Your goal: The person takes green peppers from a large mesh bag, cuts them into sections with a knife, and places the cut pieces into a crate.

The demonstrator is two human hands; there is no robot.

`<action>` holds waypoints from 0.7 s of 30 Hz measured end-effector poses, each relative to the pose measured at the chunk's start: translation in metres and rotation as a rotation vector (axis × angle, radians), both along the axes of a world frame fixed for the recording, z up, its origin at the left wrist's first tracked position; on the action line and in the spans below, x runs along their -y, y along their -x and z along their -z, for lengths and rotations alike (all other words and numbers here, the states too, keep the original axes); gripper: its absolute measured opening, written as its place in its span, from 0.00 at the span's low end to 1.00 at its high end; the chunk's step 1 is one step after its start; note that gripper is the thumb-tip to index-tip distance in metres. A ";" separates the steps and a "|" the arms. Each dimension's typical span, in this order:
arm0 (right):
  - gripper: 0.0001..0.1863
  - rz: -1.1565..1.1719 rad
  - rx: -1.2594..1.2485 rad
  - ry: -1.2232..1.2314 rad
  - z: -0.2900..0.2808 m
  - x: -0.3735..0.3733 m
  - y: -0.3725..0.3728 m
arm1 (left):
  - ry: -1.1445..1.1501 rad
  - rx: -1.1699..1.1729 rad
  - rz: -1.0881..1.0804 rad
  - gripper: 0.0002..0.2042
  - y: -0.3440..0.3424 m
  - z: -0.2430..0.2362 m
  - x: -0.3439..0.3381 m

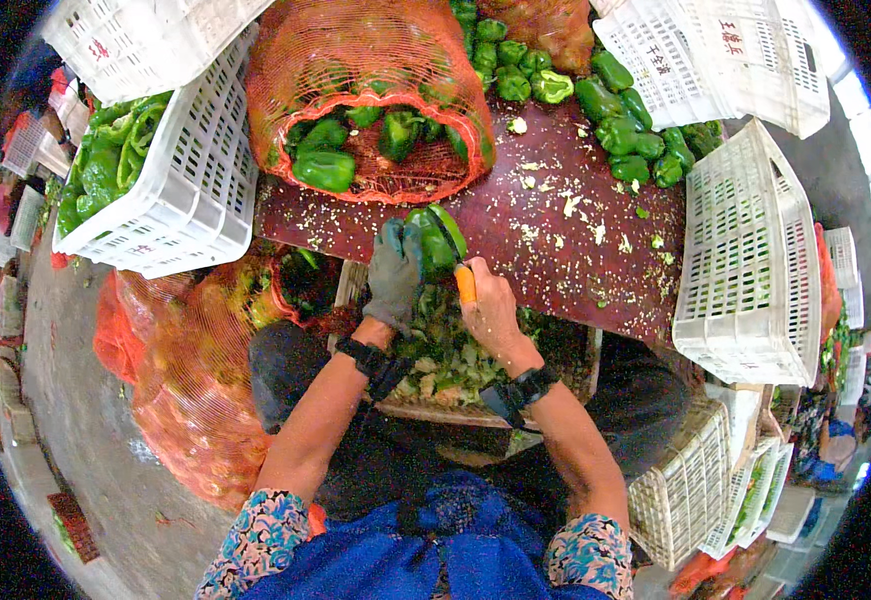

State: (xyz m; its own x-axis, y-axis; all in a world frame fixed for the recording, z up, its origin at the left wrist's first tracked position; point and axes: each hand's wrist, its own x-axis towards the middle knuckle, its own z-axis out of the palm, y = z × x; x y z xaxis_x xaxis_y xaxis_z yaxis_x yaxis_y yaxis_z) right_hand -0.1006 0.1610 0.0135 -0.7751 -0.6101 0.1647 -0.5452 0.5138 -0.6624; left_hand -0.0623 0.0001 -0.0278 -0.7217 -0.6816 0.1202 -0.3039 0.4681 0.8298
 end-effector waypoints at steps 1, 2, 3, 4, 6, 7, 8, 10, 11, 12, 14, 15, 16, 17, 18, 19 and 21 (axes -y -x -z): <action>0.15 -0.012 -0.033 -0.017 0.002 0.002 0.002 | 0.030 -0.018 -0.003 0.19 0.000 0.002 -0.001; 0.14 0.001 -0.036 -0.063 0.004 0.004 0.003 | 0.060 -0.036 -0.007 0.18 0.000 0.003 -0.001; 0.14 0.010 -0.052 -0.105 0.006 0.007 0.004 | 0.082 -0.040 -0.008 0.18 0.000 0.003 0.000; 0.13 0.045 -0.036 -0.178 0.008 0.010 0.003 | 0.090 -0.057 -0.010 0.18 -0.001 0.001 0.001; 0.12 0.084 -0.038 -0.259 0.011 0.014 0.000 | 0.050 -0.005 0.023 0.19 -0.002 -0.005 0.003; 0.12 0.088 -0.052 -0.270 0.012 0.016 -0.002 | 0.019 0.036 0.053 0.21 -0.004 -0.010 0.004; 0.12 0.098 -0.065 -0.293 0.012 0.017 -0.004 | -0.060 0.143 0.113 0.24 -0.008 -0.016 0.005; 0.13 0.119 -0.032 -0.303 0.011 0.019 -0.005 | -0.004 0.154 0.178 0.26 -0.011 -0.029 0.000; 0.13 0.133 -0.034 -0.315 0.010 0.020 -0.005 | 0.131 0.057 0.183 0.26 -0.011 -0.034 -0.006; 0.12 0.141 -0.049 -0.310 0.009 0.021 -0.005 | 0.266 -0.053 0.180 0.25 -0.011 -0.037 -0.012; 0.13 0.103 -0.067 -0.277 0.006 0.018 -0.005 | 0.359 0.140 0.189 0.31 -0.009 -0.038 -0.023; 0.13 0.077 -0.071 -0.243 0.006 0.017 -0.004 | 0.308 0.173 0.176 0.32 -0.007 -0.037 -0.025; 0.13 0.074 -0.036 -0.256 0.006 0.015 -0.004 | 0.246 0.224 0.171 0.32 -0.006 -0.034 -0.026; 0.13 0.064 -0.064 -0.226 0.008 0.012 -0.005 | 0.237 0.183 0.204 0.33 -0.007 -0.029 -0.024; 0.13 0.079 -0.053 -0.245 0.009 0.009 -0.005 | 0.267 0.173 0.228 0.34 -0.006 -0.025 -0.024; 0.14 0.091 -0.027 -0.271 0.013 0.005 -0.010 | 0.300 0.162 0.235 0.34 -0.008 -0.020 -0.025; 0.15 0.102 -0.021 -0.364 0.020 0.003 -0.012 | 0.387 0.259 0.321 0.36 -0.011 -0.015 -0.025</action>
